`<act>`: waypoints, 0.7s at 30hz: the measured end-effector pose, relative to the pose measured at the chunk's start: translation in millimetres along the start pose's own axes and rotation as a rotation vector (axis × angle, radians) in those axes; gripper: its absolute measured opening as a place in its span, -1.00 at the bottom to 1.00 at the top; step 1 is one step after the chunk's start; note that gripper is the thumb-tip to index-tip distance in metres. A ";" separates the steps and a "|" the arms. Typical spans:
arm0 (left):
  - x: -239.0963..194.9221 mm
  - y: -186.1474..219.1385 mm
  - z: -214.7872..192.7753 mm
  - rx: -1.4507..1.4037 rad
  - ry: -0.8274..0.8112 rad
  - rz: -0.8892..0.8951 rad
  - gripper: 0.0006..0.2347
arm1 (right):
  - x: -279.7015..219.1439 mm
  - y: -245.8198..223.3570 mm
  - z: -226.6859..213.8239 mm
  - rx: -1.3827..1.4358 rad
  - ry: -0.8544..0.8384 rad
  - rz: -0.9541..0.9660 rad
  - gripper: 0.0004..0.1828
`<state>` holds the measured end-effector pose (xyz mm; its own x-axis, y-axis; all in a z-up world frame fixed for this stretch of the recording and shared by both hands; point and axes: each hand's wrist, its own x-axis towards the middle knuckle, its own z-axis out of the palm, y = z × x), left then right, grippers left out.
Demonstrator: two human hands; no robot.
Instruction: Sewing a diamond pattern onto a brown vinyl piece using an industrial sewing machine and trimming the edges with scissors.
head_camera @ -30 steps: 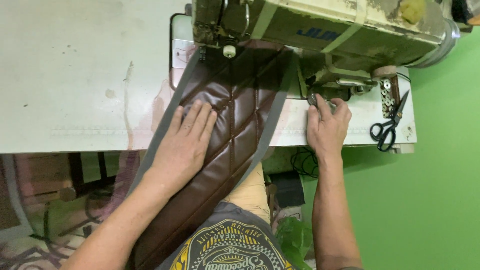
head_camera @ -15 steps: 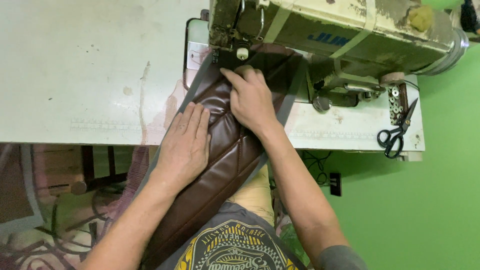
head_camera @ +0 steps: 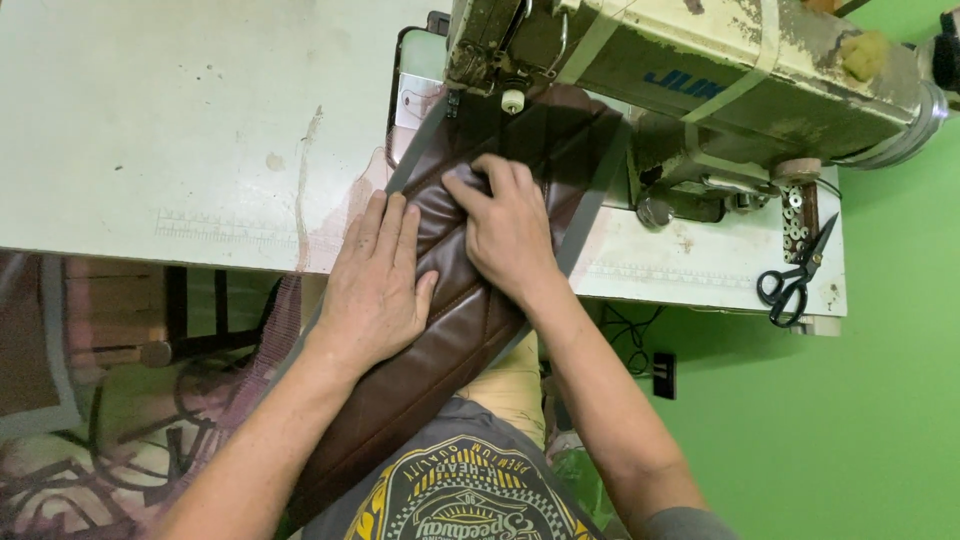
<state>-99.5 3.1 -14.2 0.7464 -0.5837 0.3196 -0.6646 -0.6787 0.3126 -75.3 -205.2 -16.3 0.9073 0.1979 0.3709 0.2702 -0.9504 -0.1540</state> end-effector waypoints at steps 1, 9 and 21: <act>-0.1 0.0 -0.9 0.000 0.001 0.000 -0.44 | -8.8 -7.9 -6.1 0.000 0.001 0.000 -0.55; 4.3 2.0 -8.1 0.079 -0.122 0.024 -0.48 | -64.8 -29.0 -12.3 0.104 0.046 -0.016 -0.49; 19.7 -11.5 3.0 0.094 0.067 -0.021 -0.76 | -75.1 -24.4 -12.2 -0.027 -0.035 0.114 -0.47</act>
<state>-77.0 -1.8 -14.2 0.7544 -0.5397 0.3737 -0.6400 -0.7312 0.2359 -153.9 -199.8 -29.2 0.9426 0.0956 0.3199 0.1559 -0.9733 -0.1683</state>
